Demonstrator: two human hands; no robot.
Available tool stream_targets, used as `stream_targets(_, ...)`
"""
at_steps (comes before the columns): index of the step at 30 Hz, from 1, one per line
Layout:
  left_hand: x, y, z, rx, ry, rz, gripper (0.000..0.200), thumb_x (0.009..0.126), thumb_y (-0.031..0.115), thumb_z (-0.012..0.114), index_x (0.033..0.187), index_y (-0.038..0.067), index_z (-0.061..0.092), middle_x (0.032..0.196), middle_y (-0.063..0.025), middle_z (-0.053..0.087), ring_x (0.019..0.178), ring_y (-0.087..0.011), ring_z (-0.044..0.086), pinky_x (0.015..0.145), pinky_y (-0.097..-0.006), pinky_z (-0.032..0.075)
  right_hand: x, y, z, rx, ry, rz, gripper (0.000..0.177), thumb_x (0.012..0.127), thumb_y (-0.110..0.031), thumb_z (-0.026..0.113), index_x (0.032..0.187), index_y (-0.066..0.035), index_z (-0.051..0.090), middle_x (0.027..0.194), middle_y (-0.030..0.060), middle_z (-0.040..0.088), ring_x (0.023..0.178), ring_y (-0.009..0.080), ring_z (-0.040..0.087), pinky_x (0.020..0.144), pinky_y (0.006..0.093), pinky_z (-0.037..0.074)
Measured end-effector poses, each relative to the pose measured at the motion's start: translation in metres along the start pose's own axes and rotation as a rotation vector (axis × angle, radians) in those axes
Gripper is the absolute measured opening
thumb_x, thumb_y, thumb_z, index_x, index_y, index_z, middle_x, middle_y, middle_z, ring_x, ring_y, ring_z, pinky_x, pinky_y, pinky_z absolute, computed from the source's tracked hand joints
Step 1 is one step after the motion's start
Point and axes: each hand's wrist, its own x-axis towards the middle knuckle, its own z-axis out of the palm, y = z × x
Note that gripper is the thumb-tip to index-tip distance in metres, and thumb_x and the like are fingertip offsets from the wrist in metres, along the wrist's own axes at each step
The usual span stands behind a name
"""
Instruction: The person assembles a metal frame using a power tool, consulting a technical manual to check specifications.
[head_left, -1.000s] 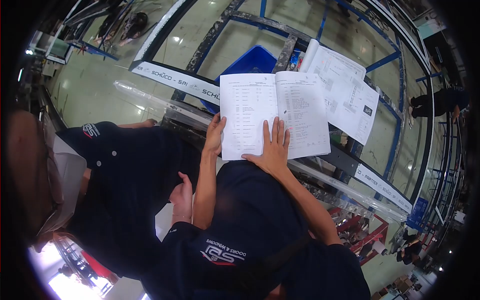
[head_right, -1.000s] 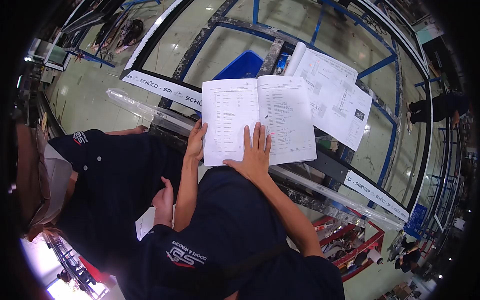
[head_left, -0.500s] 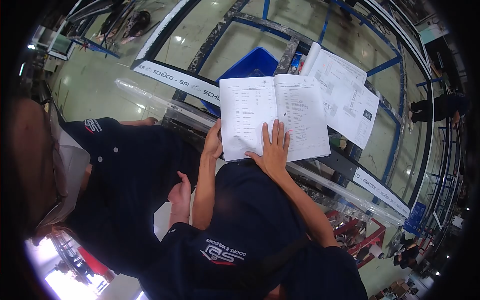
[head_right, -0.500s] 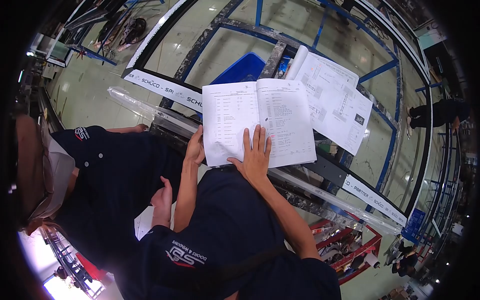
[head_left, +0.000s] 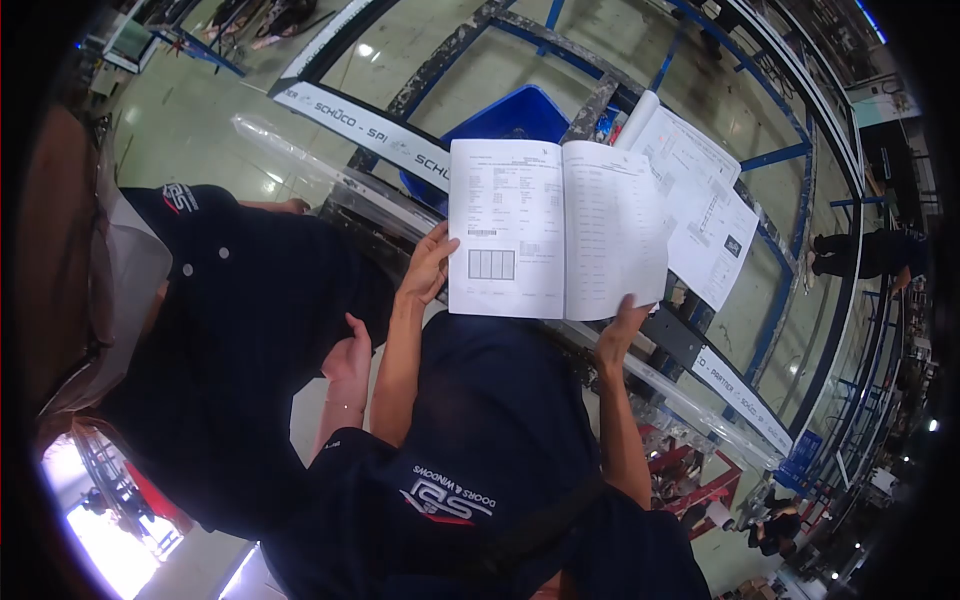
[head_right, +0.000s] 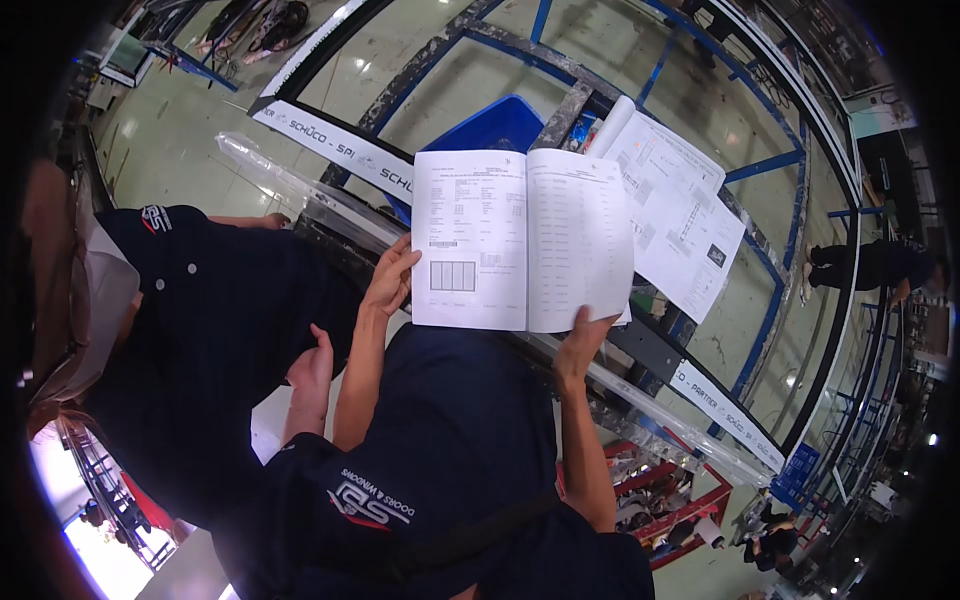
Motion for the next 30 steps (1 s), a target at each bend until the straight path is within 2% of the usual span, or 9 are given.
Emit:
stream_targets(3,0.002,-0.002,0.003,-0.006,0.038,0.002,0.040,0.090,-0.006,0.058,0.129,-0.005,0.047,0.117,-0.0171,0.064,0.104,-0.0225,0.066,0.090,-0.0337,0.057,-0.023,-0.046,0.024,-0.100,-0.041,-0.188,0.110,0.076,-0.048,0.078,0.155,-0.014,0.010,0.155,0.0268,0.005,0.143,0.0396,0.015,0.112,0.0513,0.026)
stream_targets(6,0.007,-0.004,0.007,0.035,0.077,0.024,0.045,0.086,-0.007,0.064,0.127,-0.004,0.048,0.114,-0.0167,0.066,0.102,-0.0222,0.067,0.088,-0.0335,0.057,-0.030,-0.060,0.048,-0.327,-0.090,-0.444,0.122,0.056,-0.057,0.087,0.153,-0.020,0.023,0.154,0.0335,-0.003,0.141,0.0512,0.015,0.111,0.0576,0.025)
stream_targets(9,0.011,-0.004,0.014,0.148,0.109,0.024,0.051,0.081,-0.006,0.071,0.127,-0.003,0.049,0.111,-0.0162,0.067,0.100,-0.0209,0.067,0.087,-0.0328,0.057,-0.027,-0.060,0.062,-0.684,-0.336,-0.268,0.112,0.052,-0.060,0.086,0.147,-0.024,0.039,0.153,0.0365,-0.007,0.141,0.0530,0.014,0.107,0.0627,0.024)
stream_targets(10,0.011,0.002,0.020,0.225,0.117,0.034,0.052,0.080,-0.005,0.073,0.127,-0.003,0.050,0.111,-0.0160,0.067,0.099,-0.0203,0.067,0.086,-0.0325,0.057,-0.025,-0.059,0.063,-0.653,-0.306,-0.258,0.096,0.056,-0.053,0.087,0.140,-0.021,0.051,0.153,0.0366,0.000,0.140,0.0513,0.019,0.105,0.0598,0.029)
stream_targets(12,0.004,0.012,0.040,0.417,0.136,0.089,0.049,0.081,0.000,0.075,0.125,-0.003,0.054,0.111,-0.0138,0.068,0.097,-0.0181,0.066,0.085,-0.0324,0.055,-0.022,-0.049,0.063,-0.605,-0.289,-0.274,0.088,0.059,-0.048,0.088,0.136,-0.019,0.056,0.154,0.0343,0.008,0.138,0.0507,0.025,0.105,0.0567,0.031)
stream_targets(21,0.006,-0.005,0.023,0.128,0.060,-0.023,0.049,0.101,0.041,0.048,0.124,-0.001,0.058,0.118,-0.0090,0.065,0.106,-0.0154,0.062,0.095,-0.0304,0.049,-0.012,-0.034,0.065,-0.656,-0.227,-0.387,0.062,0.071,-0.033,0.082,0.129,-0.023,0.063,0.152,0.0196,0.032,0.118,0.0370,0.047,0.092,0.0450,0.040)
stream_targets(25,0.007,-0.001,0.028,0.085,0.046,-0.028,0.047,0.101,0.039,0.050,0.125,-0.001,0.058,0.120,-0.0093,0.064,0.108,-0.0157,0.061,0.095,-0.0307,0.049,-0.012,-0.026,0.062,-0.650,-0.225,-0.429,0.061,0.071,-0.031,0.081,0.129,-0.025,0.063,0.152,0.0163,0.035,0.114,0.0332,0.048,0.089,0.0435,0.040)
stream_targets(29,0.009,0.001,0.026,0.054,-0.009,-0.016,0.046,0.100,0.037,0.051,0.126,-0.001,0.056,0.119,-0.0090,0.065,0.104,-0.0156,0.064,0.092,-0.0305,0.051,-0.008,-0.024,0.057,-0.362,-0.161,-0.217,0.051,0.079,-0.019,0.076,0.129,-0.017,0.063,0.146,0.0193,0.043,0.119,0.0359,0.051,0.101,0.0407,0.040)
stream_targets(30,0.009,0.000,0.026,0.054,0.006,0.001,0.046,0.100,0.037,0.051,0.126,-0.001,0.056,0.119,-0.0091,0.065,0.103,-0.0157,0.064,0.092,-0.0304,0.051,-0.005,-0.024,0.052,-0.270,-0.118,-0.076,0.043,0.089,-0.018,0.066,0.130,-0.009,0.060,0.144,0.0174,0.046,0.126,0.0331,0.050,0.106,0.0388,0.037)
